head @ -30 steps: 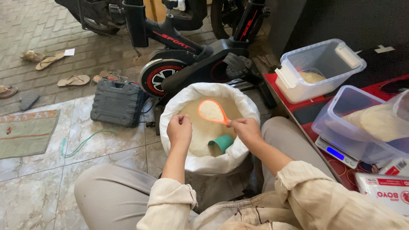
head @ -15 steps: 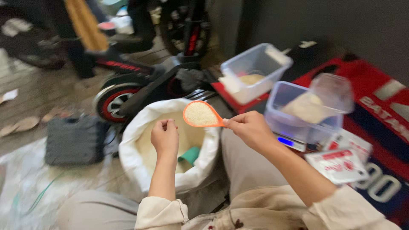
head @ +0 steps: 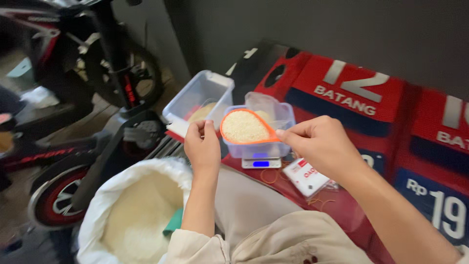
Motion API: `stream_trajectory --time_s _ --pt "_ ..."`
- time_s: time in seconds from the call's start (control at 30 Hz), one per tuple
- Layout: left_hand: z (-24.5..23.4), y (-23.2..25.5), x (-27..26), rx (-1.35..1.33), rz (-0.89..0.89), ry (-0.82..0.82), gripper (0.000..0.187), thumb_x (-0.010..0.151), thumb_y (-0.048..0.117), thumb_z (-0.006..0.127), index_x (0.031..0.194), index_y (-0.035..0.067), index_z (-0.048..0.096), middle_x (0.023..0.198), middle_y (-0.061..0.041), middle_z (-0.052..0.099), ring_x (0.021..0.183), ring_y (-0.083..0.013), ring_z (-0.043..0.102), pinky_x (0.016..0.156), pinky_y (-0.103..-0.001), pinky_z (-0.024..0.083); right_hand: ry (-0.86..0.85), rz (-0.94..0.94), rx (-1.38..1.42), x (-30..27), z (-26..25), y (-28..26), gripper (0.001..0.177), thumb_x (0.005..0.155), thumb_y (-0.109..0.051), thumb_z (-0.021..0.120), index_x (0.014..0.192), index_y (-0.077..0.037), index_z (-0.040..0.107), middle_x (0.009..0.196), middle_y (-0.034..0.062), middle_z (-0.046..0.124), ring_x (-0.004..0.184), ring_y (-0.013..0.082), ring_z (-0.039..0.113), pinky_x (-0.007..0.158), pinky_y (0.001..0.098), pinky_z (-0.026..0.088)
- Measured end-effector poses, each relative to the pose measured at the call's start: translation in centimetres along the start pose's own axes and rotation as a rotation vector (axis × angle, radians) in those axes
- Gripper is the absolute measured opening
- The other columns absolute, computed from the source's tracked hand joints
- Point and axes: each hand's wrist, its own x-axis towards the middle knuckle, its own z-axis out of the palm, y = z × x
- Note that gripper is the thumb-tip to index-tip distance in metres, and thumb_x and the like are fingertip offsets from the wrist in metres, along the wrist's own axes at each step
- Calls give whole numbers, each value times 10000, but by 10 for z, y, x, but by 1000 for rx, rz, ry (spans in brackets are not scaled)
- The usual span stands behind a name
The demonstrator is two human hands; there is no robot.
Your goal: The person scoops rice from a large sack into small plastic bags, weighs each bag on a digital scale, and ties them closed with rubber bands.
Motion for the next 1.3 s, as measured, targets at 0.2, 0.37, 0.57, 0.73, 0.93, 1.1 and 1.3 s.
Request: stream_trajectory --time_s 0.2,0.37,0.57,0.73,0.93,1.1,1.3 --pt "19 31 2 -191 56 -93 212 969 206 637 978 2 694 836 -39 703 745 -116 634 671 -287 520 50 90 -31 -12 -33 -17 306 854 -356 775 917 -61 829 505 40 599 464 100 468 448 330 397" --pt "18 28 8 -195 24 -138 205 945 206 643 979 9 689 814 -40 706 721 -120 665 663 -280 527 117 54 -35 -14 -45 -19 339 853 -348 748 818 -21 831 517 40 600 471 108 483 463 324 391" --pt "20 35 2 -136 8 -205 251 886 262 716 962 23 697 789 -58 729 706 -129 672 640 -289 536 177 105 -142 -17 -47 -16 484 905 -390 758 670 33 772 507 97 599 484 147 488 494 344 407" --pt "22 54 1 -28 18 -271 337 818 331 774 912 14 712 766 -65 723 681 -147 674 632 -306 541 197 152 -194 -20 -48 -16 482 906 -389 762 646 16 763 504 109 589 492 170 496 518 358 414" --pt "27 60 10 58 34 -356 361 817 354 757 863 -3 739 759 -82 738 697 -152 682 668 -314 543 143 83 -183 -18 -50 -11 543 908 -384 748 581 49 731 492 114 598 499 162 512 541 365 433" --pt "30 52 16 15 26 -433 338 829 329 728 876 -5 744 790 -83 765 721 -143 708 681 -301 552 125 99 -222 -14 -45 -13 554 909 -396 753 573 45 736 506 120 613 515 168 529 559 364 442" --pt "29 47 17 -27 29 -500 273 855 265 710 867 -5 749 758 -59 747 683 -115 663 633 -290 523 136 88 -256 -10 -43 -17 538 898 -407 753 587 32 746 517 122 619 514 183 545 553 376 452"
